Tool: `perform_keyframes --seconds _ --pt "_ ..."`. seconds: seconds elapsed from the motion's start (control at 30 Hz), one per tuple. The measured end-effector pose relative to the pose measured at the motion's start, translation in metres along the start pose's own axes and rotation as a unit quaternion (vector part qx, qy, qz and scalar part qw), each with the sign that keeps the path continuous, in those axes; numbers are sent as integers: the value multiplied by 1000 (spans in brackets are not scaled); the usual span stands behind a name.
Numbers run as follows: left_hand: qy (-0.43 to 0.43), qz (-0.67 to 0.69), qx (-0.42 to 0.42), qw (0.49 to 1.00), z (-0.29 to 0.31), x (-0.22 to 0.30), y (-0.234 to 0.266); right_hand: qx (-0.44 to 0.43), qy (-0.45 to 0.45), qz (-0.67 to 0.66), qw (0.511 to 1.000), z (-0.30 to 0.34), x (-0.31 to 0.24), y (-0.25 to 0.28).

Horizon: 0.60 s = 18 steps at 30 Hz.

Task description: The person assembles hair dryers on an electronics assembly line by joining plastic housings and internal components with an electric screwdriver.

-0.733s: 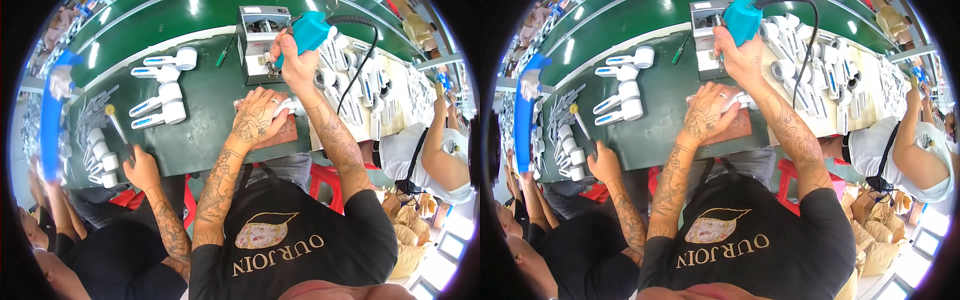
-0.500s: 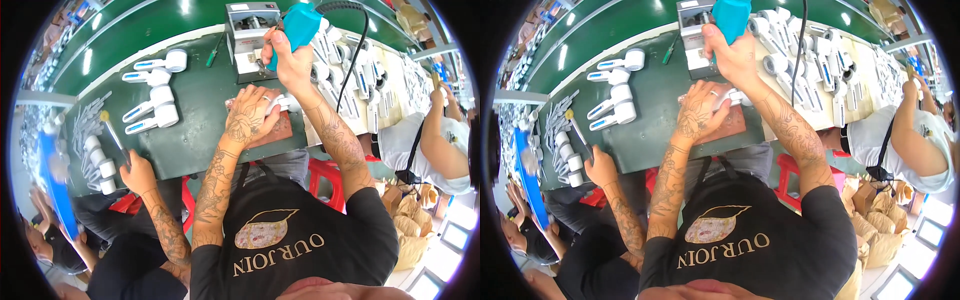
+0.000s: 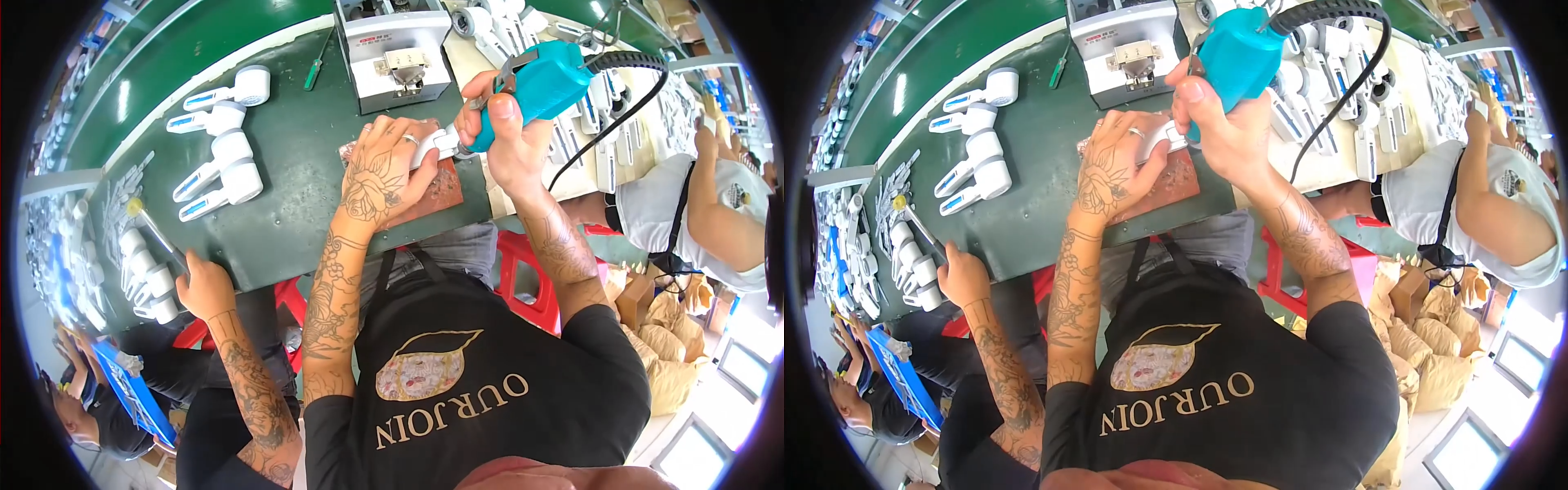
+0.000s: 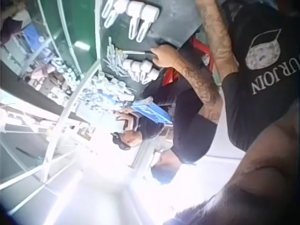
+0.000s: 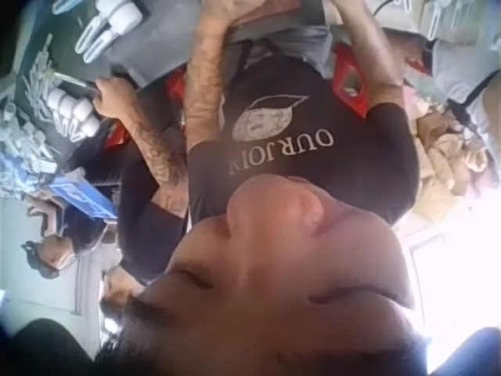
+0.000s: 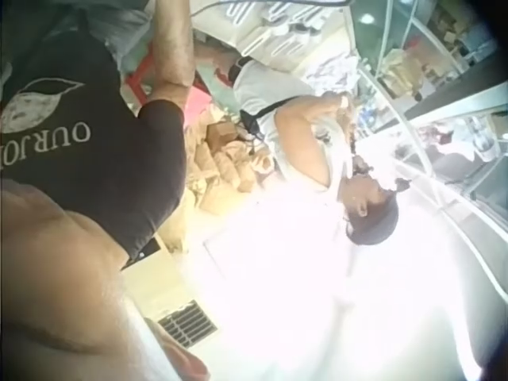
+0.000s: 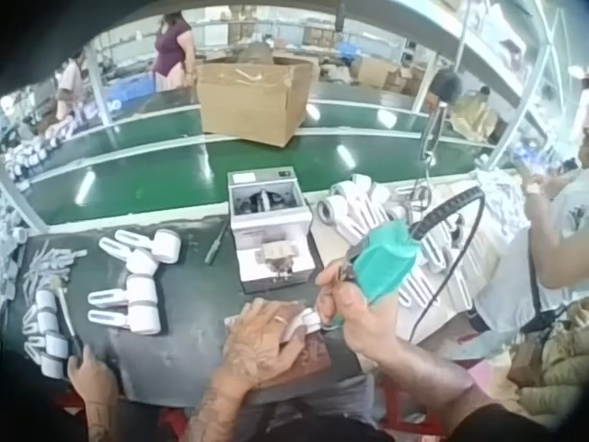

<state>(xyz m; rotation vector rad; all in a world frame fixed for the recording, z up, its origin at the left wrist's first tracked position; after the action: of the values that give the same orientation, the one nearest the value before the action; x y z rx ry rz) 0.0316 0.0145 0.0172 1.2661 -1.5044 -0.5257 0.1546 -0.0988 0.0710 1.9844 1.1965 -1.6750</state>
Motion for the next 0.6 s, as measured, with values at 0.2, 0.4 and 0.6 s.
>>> perform_keyframes --seconds 0.2,0.4,0.6 --pt "-1 5 -3 1000 0 1 -2 -15 3 -2 1000 0 6 1" --pt "-7 0 -1 1000 -3 -3 -3 -4 18 13 1000 -5 9 3" --pt "-31 44 18 998 -4 -5 10 25 21 -108 994 -2 8 -7"
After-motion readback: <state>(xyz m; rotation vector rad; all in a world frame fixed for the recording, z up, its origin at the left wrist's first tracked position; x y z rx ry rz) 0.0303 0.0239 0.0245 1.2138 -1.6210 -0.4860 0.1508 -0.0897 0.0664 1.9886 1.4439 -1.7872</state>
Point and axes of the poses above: each hand's wrist, its own z-axis away from the middle knuckle, its own y-axis out of the back of the hand, x = y × z, the point moved 3 cm from there along -z, towards the middle knuckle, and after that the axes turned 12 degrees about -z, right-handed, at the moved point
